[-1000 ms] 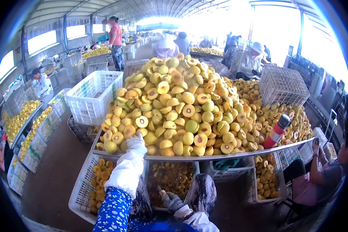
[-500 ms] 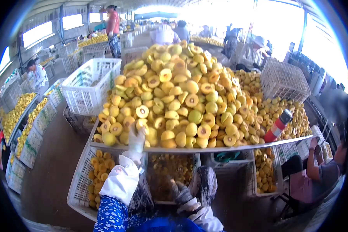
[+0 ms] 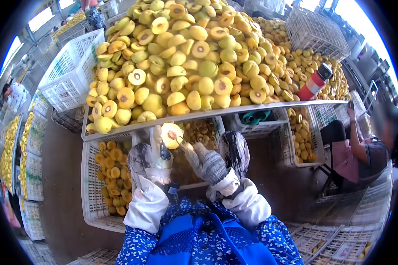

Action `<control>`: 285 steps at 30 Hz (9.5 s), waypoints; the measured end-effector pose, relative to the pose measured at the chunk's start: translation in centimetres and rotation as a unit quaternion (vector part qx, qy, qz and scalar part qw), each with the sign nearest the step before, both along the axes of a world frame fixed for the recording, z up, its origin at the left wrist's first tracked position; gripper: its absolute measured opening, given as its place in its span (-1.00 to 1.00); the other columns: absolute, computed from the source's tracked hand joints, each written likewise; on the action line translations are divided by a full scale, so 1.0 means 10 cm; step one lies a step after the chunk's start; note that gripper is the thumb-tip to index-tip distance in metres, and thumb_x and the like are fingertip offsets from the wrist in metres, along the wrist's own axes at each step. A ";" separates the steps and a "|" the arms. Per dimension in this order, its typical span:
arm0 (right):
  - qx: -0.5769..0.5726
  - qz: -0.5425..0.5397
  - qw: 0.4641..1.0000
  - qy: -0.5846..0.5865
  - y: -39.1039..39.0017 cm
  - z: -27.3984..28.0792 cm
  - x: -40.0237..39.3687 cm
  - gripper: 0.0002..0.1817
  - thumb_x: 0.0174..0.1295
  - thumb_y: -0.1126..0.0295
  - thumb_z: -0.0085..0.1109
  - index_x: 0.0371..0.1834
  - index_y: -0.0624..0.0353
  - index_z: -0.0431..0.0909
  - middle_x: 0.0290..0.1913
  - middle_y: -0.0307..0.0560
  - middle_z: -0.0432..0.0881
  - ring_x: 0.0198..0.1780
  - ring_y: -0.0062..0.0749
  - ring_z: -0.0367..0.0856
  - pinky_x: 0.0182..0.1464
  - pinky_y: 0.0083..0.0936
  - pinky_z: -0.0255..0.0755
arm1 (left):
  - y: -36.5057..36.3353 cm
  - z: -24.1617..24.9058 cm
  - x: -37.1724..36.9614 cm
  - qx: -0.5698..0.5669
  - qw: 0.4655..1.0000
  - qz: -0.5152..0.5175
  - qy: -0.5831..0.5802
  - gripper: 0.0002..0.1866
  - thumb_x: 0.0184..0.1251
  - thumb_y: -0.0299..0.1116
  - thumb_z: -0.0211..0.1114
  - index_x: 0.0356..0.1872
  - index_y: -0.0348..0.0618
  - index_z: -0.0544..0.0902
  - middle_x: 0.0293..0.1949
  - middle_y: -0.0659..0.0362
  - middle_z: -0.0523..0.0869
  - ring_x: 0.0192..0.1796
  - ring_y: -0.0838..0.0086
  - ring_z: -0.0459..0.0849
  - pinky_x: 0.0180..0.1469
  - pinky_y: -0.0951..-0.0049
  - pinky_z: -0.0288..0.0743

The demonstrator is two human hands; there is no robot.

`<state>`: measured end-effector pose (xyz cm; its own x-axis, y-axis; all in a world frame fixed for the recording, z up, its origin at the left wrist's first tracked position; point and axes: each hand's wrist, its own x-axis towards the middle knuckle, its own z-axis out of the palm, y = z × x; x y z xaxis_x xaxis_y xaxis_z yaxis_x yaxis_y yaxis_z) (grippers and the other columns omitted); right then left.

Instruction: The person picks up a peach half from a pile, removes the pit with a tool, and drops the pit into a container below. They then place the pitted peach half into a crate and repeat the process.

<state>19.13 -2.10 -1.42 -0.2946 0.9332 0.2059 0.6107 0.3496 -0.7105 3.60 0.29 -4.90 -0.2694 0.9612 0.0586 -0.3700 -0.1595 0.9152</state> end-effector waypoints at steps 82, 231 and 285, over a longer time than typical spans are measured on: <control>-0.618 0.146 0.629 0.449 -0.39 -0.48 0.27 -0.50 0.17 -0.24 0.07 -0.46 0.00 0.48 -0.69 -0.35 0.40 -0.81 -0.67 0.23 -0.79 -0.70 0.05 | -0.49 -0.17 0.39 -0.144 0.969 -0.066 -0.188 -0.64 0.41 -0.10 0.03 -0.14 -0.25 0.46 -0.26 -0.07 0.65 -0.36 0.14 0.68 -0.36 0.23 0.65; -0.434 0.065 0.760 0.480 -0.28 -1.16 -0.15 -0.78 0.36 0.27 0.05 -0.12 0.17 0.54 -0.39 -0.20 0.57 -0.33 -0.60 0.50 -0.36 -0.66 0.35 | 0.56 0.60 -0.80 -0.002 0.996 -0.006 -0.092 -0.65 0.38 -0.27 0.12 0.10 -0.21 0.41 -0.22 0.11 0.63 -0.19 0.39 0.68 -0.22 0.38 0.67; -0.138 0.135 0.943 0.271 -0.43 -0.41 -0.05 -0.68 0.39 0.22 -0.12 -0.13 0.25 0.53 -0.31 0.17 0.62 -0.28 -0.07 0.61 -0.23 -0.35 0.46 | -0.56 0.04 0.39 -0.009 0.991 0.061 -0.122 -0.78 0.31 -0.41 0.13 -0.08 -0.28 0.50 -0.28 -0.02 0.66 -0.39 0.26 0.70 -0.42 0.38 0.66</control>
